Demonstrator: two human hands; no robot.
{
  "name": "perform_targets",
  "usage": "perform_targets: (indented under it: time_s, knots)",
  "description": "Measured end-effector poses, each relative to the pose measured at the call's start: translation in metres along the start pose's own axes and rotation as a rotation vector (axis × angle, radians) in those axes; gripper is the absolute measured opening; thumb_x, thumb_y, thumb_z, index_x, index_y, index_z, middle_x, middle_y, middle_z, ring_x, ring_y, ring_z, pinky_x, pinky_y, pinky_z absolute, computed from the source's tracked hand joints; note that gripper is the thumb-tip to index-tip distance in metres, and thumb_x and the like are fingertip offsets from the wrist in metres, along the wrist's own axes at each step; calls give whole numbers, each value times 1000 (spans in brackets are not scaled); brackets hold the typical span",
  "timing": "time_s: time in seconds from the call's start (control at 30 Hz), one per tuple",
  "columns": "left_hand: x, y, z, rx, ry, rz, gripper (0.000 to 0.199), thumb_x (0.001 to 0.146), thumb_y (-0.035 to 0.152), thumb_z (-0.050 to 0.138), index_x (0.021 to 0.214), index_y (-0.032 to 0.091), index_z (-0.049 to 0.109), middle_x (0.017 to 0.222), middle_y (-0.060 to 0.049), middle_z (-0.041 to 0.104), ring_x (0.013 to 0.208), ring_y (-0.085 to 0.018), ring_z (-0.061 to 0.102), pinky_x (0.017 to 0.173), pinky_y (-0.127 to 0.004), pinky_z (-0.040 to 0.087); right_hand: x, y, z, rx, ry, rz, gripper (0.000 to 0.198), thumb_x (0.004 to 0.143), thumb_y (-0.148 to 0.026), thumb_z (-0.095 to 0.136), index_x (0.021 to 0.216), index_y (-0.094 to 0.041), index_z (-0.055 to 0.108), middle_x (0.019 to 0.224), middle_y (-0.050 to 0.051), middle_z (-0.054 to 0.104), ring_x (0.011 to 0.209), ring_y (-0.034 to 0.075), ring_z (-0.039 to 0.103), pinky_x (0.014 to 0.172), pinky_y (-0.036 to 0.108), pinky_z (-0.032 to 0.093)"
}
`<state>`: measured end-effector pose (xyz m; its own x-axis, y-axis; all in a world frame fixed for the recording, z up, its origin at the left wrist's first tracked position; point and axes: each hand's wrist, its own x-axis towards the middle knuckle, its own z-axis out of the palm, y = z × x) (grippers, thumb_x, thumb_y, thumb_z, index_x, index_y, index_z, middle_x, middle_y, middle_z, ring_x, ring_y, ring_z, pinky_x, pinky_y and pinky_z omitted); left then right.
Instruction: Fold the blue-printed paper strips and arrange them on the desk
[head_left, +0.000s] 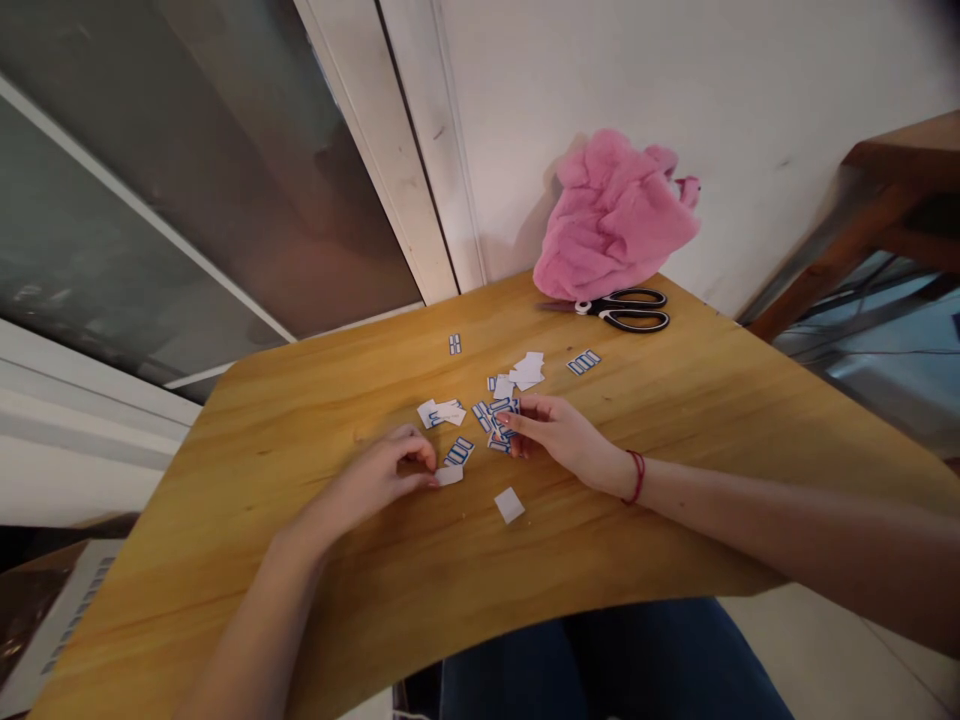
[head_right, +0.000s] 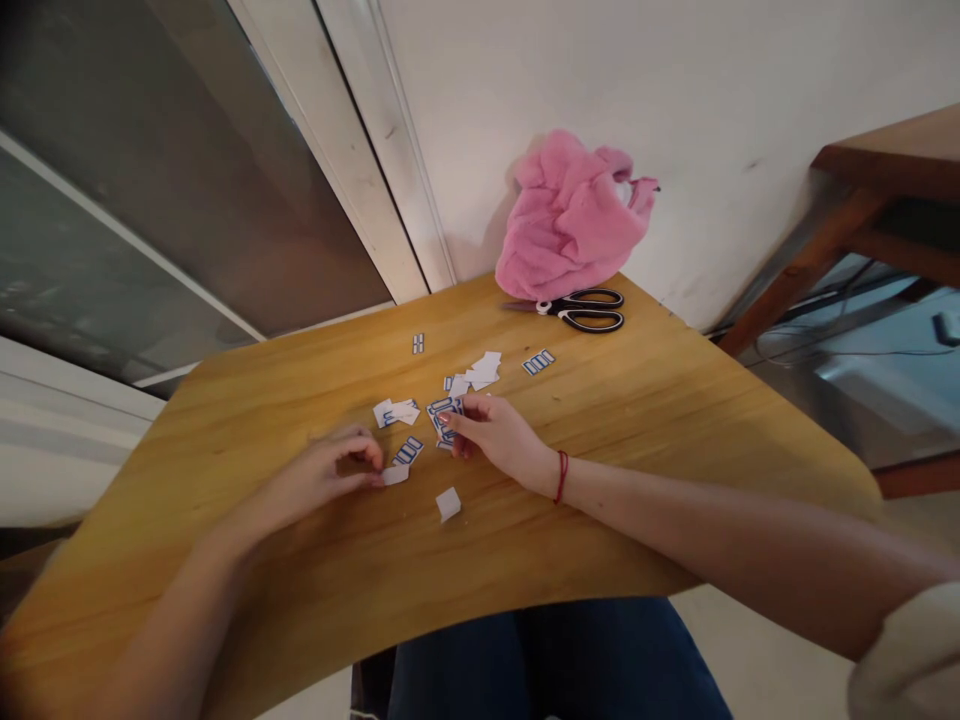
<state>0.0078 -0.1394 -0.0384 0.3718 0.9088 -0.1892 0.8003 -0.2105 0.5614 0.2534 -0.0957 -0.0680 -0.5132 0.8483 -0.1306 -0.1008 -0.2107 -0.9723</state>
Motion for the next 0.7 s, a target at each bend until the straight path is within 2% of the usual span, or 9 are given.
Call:
perform_targets:
  time_s: [0.1, 0.3, 0.37, 0.5, 0.57, 0.7]
  knots:
    - [-1, -1, -3, -26, -27, 17, 14, 81, 32, 56, 74, 21, 61, 87, -1, 56, 84, -16, 54, 77, -29, 42, 1, 0, 0, 25, 6, 5, 34, 73, -47, 65, 72, -15, 54, 58, -2, 57, 49, 7, 51, 49, 22, 41]
    - [-4, -2, -8, -13, -46, -15, 13, 74, 32, 64, 82, 23, 59, 90, 1, 58, 88, -17, 54, 79, -29, 41, 1, 0, 0, 103, 17, 12, 42, 74, -56, 62, 71, -14, 53, 60, 0, 58, 49, 8, 53, 47, 22, 40]
    - [-5, -1, -9, -17, -63, -16, 6, 77, 28, 59, 79, 23, 61, 88, 0, 58, 87, -17, 54, 79, -28, 41, 0, -1, 1, 99, 27, 12, 44, 75, -58, 60, 71, -15, 52, 60, 0, 58, 49, 9, 53, 47, 22, 40]
    - [-6, 0, -11, -84, -131, -4, 10, 80, 26, 53, 74, 22, 61, 85, 0, 58, 81, -15, 56, 75, -28, 43, -1, -2, 2, 84, 55, 12, 46, 75, -60, 59, 70, -15, 50, 59, 0, 56, 49, 9, 52, 47, 23, 40]
    - [-6, -3, -14, -77, -116, -5, 9, 78, 26, 54, 74, 21, 61, 83, 0, 58, 79, -15, 55, 73, -27, 43, 0, -1, 1, 70, 64, 5, 46, 75, -60, 58, 70, -16, 49, 57, -2, 54, 47, 8, 50, 46, 23, 38]
    - [-6, -20, -23, -87, 21, -72, 7, 75, 28, 58, 74, 21, 59, 76, 1, 57, 71, -15, 52, 66, -26, 41, 0, -1, 1, 20, 60, -31, 44, 78, -59, 56, 68, -17, 45, 51, -5, 47, 44, 6, 44, 44, 22, 33]
